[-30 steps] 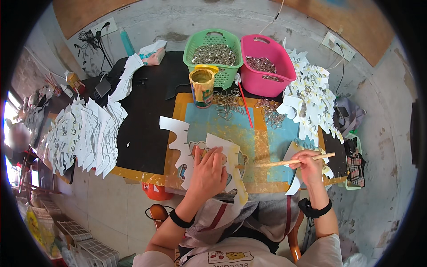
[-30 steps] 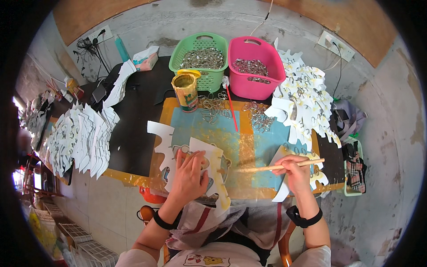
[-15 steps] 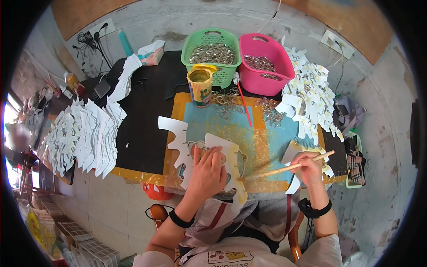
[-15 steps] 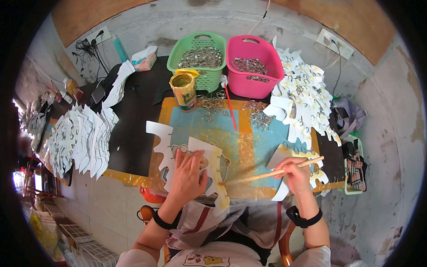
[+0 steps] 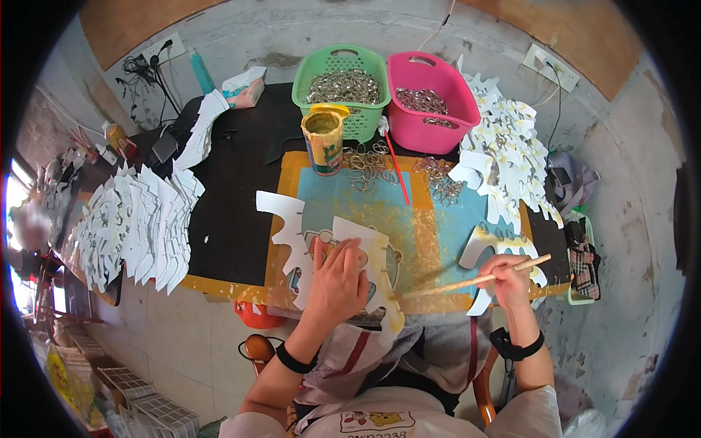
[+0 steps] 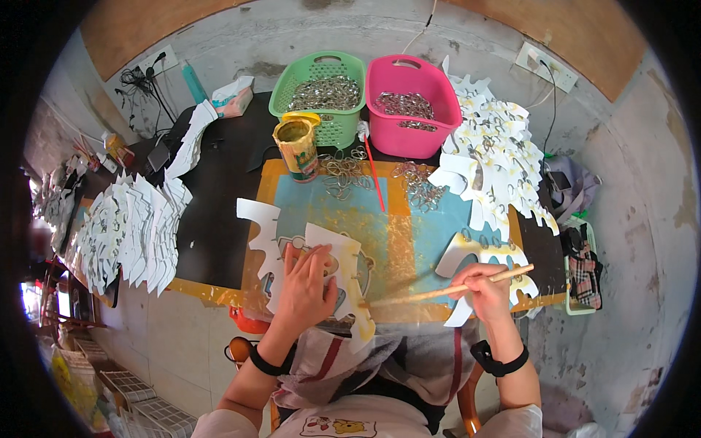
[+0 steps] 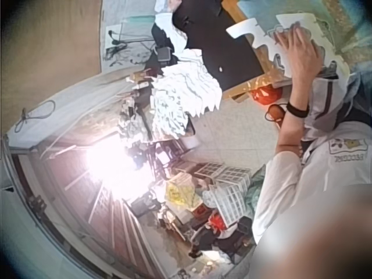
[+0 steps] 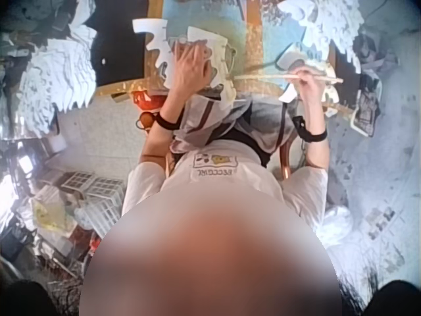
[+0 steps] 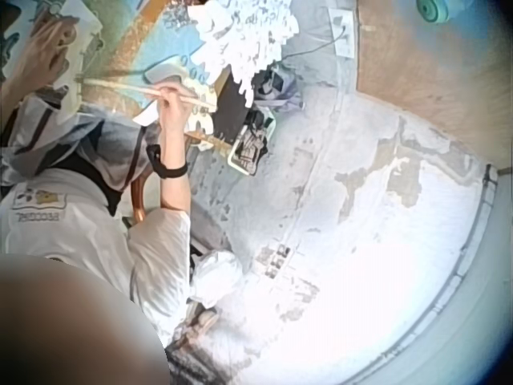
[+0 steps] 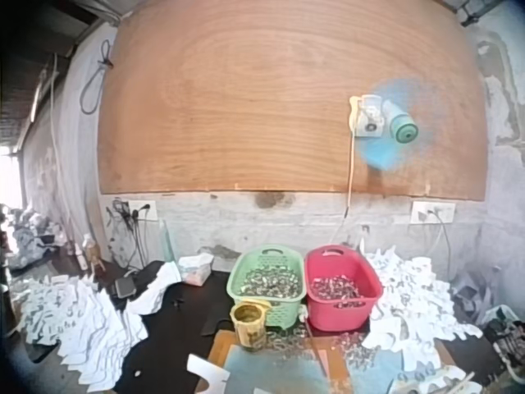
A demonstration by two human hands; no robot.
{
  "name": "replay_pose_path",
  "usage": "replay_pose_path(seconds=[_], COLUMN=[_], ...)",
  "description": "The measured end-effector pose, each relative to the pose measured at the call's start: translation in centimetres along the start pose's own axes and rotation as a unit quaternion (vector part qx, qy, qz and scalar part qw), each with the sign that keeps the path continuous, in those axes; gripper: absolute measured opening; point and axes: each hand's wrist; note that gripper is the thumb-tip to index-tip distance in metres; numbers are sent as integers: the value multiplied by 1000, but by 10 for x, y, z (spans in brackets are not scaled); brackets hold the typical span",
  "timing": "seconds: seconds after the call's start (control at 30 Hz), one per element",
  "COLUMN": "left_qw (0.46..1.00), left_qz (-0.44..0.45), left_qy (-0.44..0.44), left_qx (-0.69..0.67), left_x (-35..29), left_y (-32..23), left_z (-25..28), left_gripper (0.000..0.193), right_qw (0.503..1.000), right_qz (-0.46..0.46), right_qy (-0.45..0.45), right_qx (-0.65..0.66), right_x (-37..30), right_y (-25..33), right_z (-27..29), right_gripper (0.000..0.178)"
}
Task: Apply glue to the edges of shoe material components using a brush.
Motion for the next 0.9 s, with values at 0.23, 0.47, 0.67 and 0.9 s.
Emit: replay_pose_path(seconds=[0.23, 0.47, 0.67, 0.9], left_qw=[1000, 1000, 997, 974], left_qz=[-4, -6, -21, -208], left_qy=[-5, -6, -78, 69], left_qx=[6, 5, -12, -55], left_x=[0, 0, 0, -62], left_y=[0, 0, -3, -40], left_z=[-1, -2, 0, 16], left_gripper=[49, 46, 35, 30], right_qw=[998, 998, 998, 999], right_qz=[-47, -38, -46, -35], right_qy=[-5, -47, -41, -39], right_qx=[33, 33, -1, -3], right_x=[-12, -29, -42, -54], right_y=[-4, -8, -5, -5], right_z=[1, 7, 11, 9], right_gripper=[21, 21, 21, 21])
Point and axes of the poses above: each hand's wrist, its own x-axis towards the middle knuckle, its own z-axis out of the back of the hand, y = z × x, and after that the axes turned 4 degrees about -x, right-handed
